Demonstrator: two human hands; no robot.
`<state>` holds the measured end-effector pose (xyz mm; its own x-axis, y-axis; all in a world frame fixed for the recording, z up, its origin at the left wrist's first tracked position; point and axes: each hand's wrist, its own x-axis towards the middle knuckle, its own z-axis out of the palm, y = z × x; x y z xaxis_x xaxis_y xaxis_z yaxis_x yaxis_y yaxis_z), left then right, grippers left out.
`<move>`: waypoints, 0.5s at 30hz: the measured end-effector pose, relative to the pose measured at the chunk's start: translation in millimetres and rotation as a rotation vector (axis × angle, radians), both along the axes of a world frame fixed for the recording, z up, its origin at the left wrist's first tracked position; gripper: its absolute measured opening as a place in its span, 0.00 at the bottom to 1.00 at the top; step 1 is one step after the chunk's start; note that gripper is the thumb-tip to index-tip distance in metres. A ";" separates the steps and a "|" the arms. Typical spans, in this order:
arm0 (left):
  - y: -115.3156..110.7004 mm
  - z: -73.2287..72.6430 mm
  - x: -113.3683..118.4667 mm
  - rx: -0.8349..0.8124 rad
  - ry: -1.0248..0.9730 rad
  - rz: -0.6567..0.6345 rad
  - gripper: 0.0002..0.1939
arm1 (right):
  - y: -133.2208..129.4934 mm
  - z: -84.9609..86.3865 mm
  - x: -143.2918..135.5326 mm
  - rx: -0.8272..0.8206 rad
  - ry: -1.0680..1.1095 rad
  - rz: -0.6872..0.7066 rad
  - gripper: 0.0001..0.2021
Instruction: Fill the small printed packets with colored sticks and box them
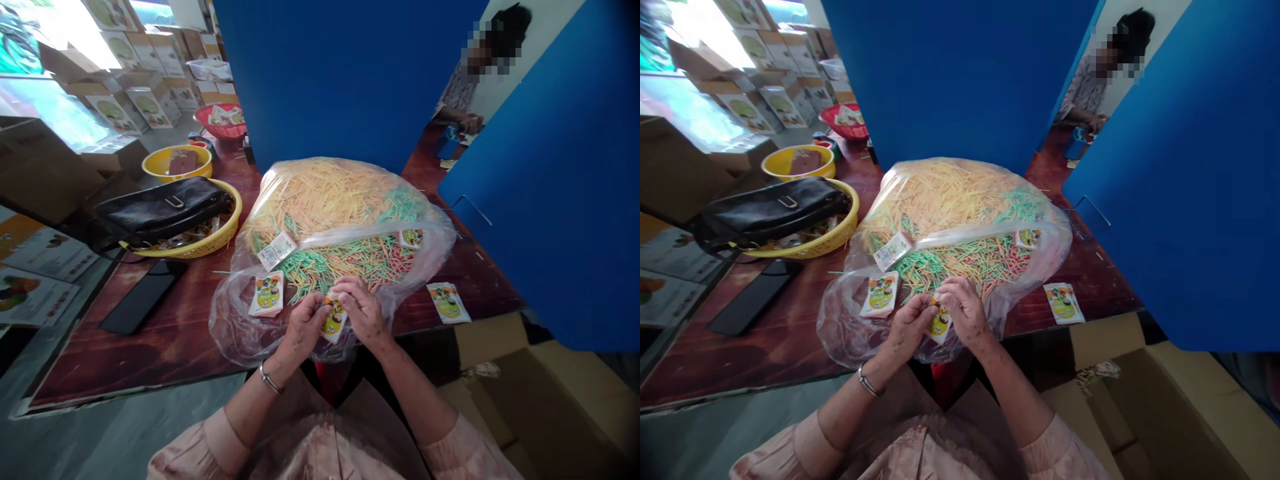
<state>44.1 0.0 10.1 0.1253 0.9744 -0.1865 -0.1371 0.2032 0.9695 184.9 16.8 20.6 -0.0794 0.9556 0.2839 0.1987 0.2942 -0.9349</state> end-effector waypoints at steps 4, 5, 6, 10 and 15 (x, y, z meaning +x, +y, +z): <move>-2.5 5.5 8.4 0.003 -0.040 -0.041 0.10 | -24.3 -7.2 3.7 -0.183 0.090 -0.085 0.15; -2.8 7.0 10.5 0.024 -0.022 -0.059 0.10 | -28.1 -7.9 10.2 -0.207 0.083 -0.141 0.13; -2.9 8.6 11.9 0.046 -0.002 -0.072 0.10 | -30.3 -7.8 20.9 -0.203 0.062 -0.218 0.11; -0.2 14.0 2.9 0.048 0.054 -0.025 0.13 | -27.5 -5.7 108.3 -0.100 -0.124 -0.634 0.10; 5.9 11.0 -43.2 0.055 0.326 0.155 0.14 | -5.3 -17.7 220.9 -0.050 -0.576 -0.748 0.14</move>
